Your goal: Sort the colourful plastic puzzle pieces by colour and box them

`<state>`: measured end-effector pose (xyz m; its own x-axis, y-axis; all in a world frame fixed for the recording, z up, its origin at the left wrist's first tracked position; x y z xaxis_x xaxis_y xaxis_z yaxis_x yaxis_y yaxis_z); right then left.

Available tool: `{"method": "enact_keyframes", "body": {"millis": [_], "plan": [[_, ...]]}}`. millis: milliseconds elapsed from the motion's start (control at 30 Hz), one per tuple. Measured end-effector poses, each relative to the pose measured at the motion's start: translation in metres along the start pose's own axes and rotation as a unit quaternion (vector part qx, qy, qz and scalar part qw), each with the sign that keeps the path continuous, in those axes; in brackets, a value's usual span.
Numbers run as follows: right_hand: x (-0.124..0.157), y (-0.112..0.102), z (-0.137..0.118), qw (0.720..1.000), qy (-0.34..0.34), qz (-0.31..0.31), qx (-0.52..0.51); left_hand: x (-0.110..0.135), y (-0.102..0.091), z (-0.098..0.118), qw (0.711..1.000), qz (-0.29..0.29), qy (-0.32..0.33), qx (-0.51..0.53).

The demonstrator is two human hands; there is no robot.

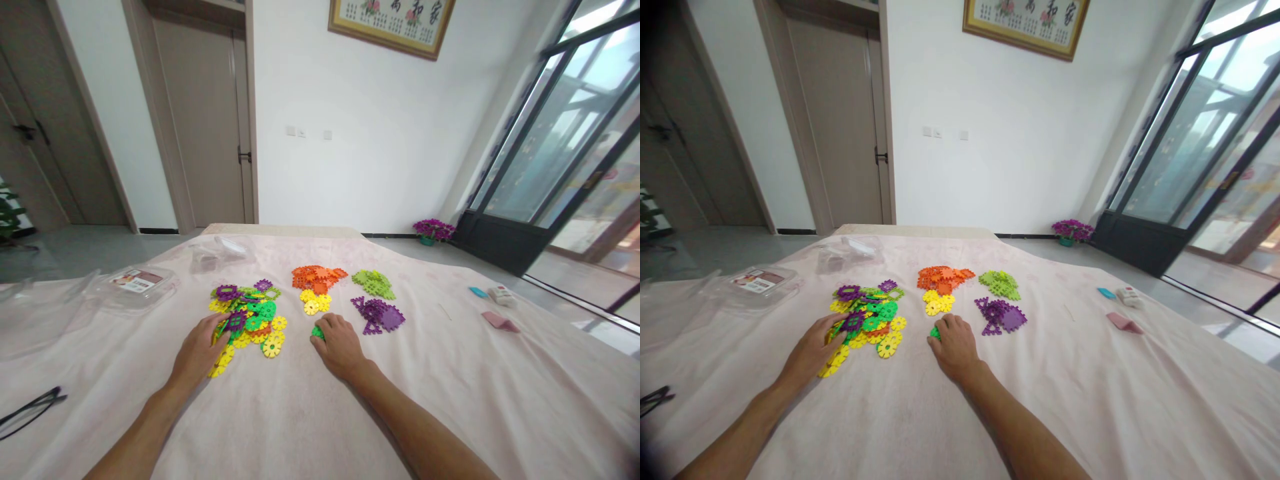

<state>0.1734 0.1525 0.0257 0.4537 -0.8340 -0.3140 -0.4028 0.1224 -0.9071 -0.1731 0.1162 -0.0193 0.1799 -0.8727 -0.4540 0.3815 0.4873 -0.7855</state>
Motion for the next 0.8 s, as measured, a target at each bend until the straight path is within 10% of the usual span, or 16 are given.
{"method": "enact_keyframes", "body": {"millis": [333, 800], "plan": [[-0.02, -0.009, 0.014, 0.999, -0.026, 0.038, -0.021, -0.001, -0.002, 0.003, 1.0, -0.001, -0.003, -0.003], [-0.037, 0.025, -0.08, 0.987, -0.117, -0.025, -0.111, -0.001, -0.003, 0.005, 1.0, 0.009, 0.0, 0.015]]}}
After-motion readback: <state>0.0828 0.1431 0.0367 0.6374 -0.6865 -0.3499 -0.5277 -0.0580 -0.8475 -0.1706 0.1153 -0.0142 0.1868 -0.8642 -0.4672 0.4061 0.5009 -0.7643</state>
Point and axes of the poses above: each hand's wrist, its own x-axis away from the middle knuckle, its own y-axis out of the palm, z = x × y, the point moved 5 cm from there along -x, towards the middle knuckle, and after that the axes turned 7 degrees about -x, right-handed, at the moved point
